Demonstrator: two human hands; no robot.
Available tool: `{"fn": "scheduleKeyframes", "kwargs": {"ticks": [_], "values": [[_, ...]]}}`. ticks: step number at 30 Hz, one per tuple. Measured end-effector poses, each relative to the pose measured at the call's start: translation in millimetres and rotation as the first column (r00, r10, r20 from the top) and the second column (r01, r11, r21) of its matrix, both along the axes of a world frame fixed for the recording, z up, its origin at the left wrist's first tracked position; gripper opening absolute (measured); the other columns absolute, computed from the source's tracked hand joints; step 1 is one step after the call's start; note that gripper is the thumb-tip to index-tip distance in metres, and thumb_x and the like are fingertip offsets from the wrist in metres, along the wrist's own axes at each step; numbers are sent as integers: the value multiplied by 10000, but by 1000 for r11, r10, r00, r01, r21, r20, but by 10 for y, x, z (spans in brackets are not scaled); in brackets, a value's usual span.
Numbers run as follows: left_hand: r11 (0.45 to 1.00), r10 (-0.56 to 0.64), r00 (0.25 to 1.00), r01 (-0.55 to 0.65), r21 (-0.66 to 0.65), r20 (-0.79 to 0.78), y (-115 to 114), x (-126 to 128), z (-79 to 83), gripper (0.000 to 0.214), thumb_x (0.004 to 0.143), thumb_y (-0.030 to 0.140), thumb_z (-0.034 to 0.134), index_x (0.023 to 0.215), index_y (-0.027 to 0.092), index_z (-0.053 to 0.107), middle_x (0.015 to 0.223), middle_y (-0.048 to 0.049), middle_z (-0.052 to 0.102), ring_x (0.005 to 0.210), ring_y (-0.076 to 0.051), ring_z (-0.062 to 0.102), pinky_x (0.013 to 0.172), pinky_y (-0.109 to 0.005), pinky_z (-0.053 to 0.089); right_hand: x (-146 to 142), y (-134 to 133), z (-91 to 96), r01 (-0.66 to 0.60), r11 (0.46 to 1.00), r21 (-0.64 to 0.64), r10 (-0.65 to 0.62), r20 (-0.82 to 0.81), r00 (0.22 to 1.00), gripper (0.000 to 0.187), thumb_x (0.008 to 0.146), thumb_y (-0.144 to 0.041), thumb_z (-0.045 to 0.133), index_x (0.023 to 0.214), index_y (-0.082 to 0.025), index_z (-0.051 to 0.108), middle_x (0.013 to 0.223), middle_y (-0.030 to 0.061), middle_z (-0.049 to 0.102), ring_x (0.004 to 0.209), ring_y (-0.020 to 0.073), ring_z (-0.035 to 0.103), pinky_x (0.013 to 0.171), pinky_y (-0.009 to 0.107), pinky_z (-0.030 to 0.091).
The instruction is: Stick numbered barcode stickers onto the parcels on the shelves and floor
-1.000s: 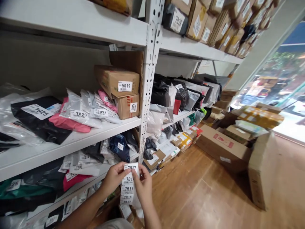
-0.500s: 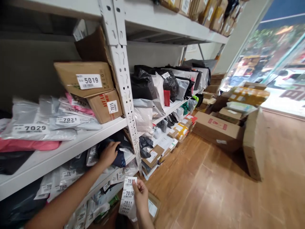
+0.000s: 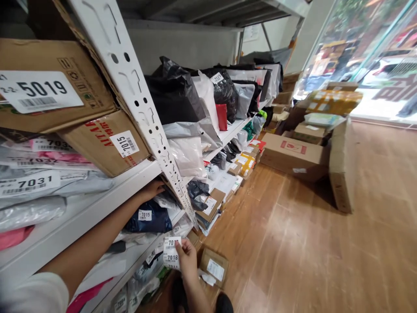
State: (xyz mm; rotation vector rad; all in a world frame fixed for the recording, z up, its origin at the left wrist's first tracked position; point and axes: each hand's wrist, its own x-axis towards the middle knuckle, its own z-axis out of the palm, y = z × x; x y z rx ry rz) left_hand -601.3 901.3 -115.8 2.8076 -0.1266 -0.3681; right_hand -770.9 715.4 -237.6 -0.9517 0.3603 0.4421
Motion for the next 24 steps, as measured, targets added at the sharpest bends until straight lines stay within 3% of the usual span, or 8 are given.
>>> {"fn": "scheduleKeyframes", "kwargs": {"ticks": [3, 7, 12, 15, 19, 21, 24], "values": [[999, 10, 999, -8, -31, 49, 28, -113, -58, 293, 804, 197, 462, 1053, 190, 615, 839, -39, 662, 834, -204, 608, 855, -334, 457, 67, 72, -26, -22, 999, 30, 24, -44, 999, 464, 518, -563, 771, 679, -155, 619, 499, -10, 599, 449, 120, 520, 440, 216, 369], [998, -10, 993, 17, -52, 117, 75, -204, -101, 284, 844, 234, 402, 988, 196, 644, 960, -57, 636, 955, -215, 571, 952, -359, 405, 160, 162, -49, -35, 999, 37, 36, -31, 999, 469, 496, -565, 777, 653, -155, 612, 494, -17, 587, 455, 111, 499, 451, 216, 363], [998, -56, 990, 61, -32, 126, 87, -181, -83, 243, 807, 252, 500, 1027, 202, 591, 1059, -52, 616, 1033, -221, 545, 974, -357, 394, 262, 294, -75, -42, 999, 8, 42, 16, 999, 489, 482, -588, 768, 642, -157, 602, 503, -13, 590, 475, 124, 518, 477, 230, 373], [999, -42, 992, 41, 16, 119, 76, -201, -97, 296, 816, 289, 515, 1084, 163, 519, 1043, -86, 612, 966, -237, 573, 935, -386, 419, 287, 363, -105, -45, 999, 20, 44, 17, 999, 506, 469, -604, 765, 646, -163, 593, 484, -22, 577, 471, 125, 516, 488, 236, 375], [996, -12, 996, 5, 86, 86, 81, -277, -164, 205, 808, 248, 520, 973, 127, 538, 907, -112, 631, 844, -263, 595, 864, -439, 444, 275, 408, -172, -55, 998, 38, 55, -6, 998, 530, 426, -610, 778, 631, -163, 582, 477, -25, 579, 465, 119, 513, 505, 239, 375], [996, -56, 998, 53, 75, 40, 93, -319, -197, 219, 772, 196, 560, 989, 167, 552, 995, -84, 636, 814, -219, 607, 837, -379, 468, 273, 411, -191, -58, 998, 38, 58, -9, 998, 531, 422, -615, 776, 623, -164, 579, 474, -25, 579, 456, 119, 508, 496, 240, 365], [995, -91, 996, 91, 37, 3, 98, -368, -229, 431, 737, 263, 631, 1151, 217, 522, 1278, -88, 527, 909, -199, 612, 852, -332, 483, 322, 404, -147, -53, 997, 64, 51, 27, 998, 496, 473, -600, 768, 650, -171, 590, 474, -31, 577, 457, 125, 519, 506, 245, 369]]}}
